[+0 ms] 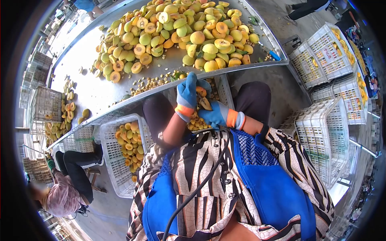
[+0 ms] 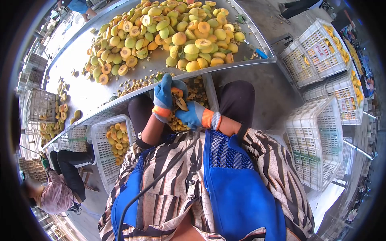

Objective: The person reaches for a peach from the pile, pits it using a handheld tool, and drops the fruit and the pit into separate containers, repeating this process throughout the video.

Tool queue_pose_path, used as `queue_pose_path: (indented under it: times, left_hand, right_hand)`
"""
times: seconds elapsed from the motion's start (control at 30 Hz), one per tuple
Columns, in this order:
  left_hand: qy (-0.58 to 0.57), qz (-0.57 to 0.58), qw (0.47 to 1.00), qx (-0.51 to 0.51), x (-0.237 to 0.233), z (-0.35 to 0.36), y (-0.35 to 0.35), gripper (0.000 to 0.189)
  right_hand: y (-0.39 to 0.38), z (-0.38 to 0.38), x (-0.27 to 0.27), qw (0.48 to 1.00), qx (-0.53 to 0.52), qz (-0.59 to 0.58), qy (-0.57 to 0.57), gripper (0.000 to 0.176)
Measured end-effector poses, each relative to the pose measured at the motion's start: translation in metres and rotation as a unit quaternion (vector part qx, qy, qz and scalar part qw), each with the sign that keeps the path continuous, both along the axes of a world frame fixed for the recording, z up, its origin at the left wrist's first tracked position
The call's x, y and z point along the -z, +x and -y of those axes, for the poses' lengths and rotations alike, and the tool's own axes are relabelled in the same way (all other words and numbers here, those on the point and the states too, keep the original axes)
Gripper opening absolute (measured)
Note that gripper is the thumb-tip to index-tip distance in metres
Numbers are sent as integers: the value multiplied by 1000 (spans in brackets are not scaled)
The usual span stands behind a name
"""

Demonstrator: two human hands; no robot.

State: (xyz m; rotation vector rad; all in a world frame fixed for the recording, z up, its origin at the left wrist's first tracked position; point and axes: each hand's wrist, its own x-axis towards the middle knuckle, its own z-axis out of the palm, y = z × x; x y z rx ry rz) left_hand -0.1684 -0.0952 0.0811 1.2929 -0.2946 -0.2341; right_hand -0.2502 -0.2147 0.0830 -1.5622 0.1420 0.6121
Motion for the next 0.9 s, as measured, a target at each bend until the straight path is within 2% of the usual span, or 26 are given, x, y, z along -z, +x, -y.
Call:
queue_pose_path:
  times: [0.07, 0.13, 0.2, 0.33, 0.4, 0.53, 0.6, 0.63, 0.7, 0.73, 0.8, 0.83, 0.87, 0.9]
  left_hand:
    - [-27, -35, 999, 26, 0, -2, 3, 53]
    - [-55, -69, 995, 50, 4, -3, 7, 53]
    - [-142, -154, 974, 92, 17, -3, 10, 55]
    - [-165, -143, 966, 138, 32, -3, 11, 57]
    - [-129, -166, 974, 80, 35, 1, 7, 53]
    - [-140, -137, 972, 127, 39, 2, 9, 53]
    - [-252, -240, 919, 184, 36, 5, 10, 52]
    - [-251, -240, 920, 184, 32, 8, 8, 52]
    - [-373, -300, 847, 232, 27, 12, 6, 50]
    - [-372, -300, 847, 231, 28, 12, 8, 50]
    - [-255, -317, 905, 122, 29, 6, 18, 46]
    - [-147, -225, 960, 76, 22, -9, 20, 45]
    - [-3, -133, 991, 17, 15, -24, 23, 45]
    - [136, -64, 987, -51, 7, -39, 25, 45]
  right_hand:
    - [6, 3, -4, 996, -21, -79, 23, 21]
    - [9, 7, -4, 997, -42, -63, -12, 24]
    - [11, 8, -4, 996, -65, -35, -54, 27]
    - [9, 11, -4, 994, -74, -76, -40, 30]
    - [9, 13, -3, 994, -79, -81, 14, 30]
    - [6, 15, -9, 992, -75, -97, -41, 26]
    - [6, 25, -7, 963, -108, -173, 175, 15]
    - [7, 27, 4, 921, -94, -255, 279, 10]
    - [10, 35, 11, 904, -100, -271, 315, 8]
    - [9, 40, 12, 886, -105, -287, 350, 7]
    - [8, 47, 11, 885, -104, -290, 350, 6]
    - [9, 50, 10, 908, -129, -256, 306, 7]
    - [10, 53, 7, 927, -153, -221, 260, 9]
    - [14, 56, 1, 948, -155, -182, 212, 13]
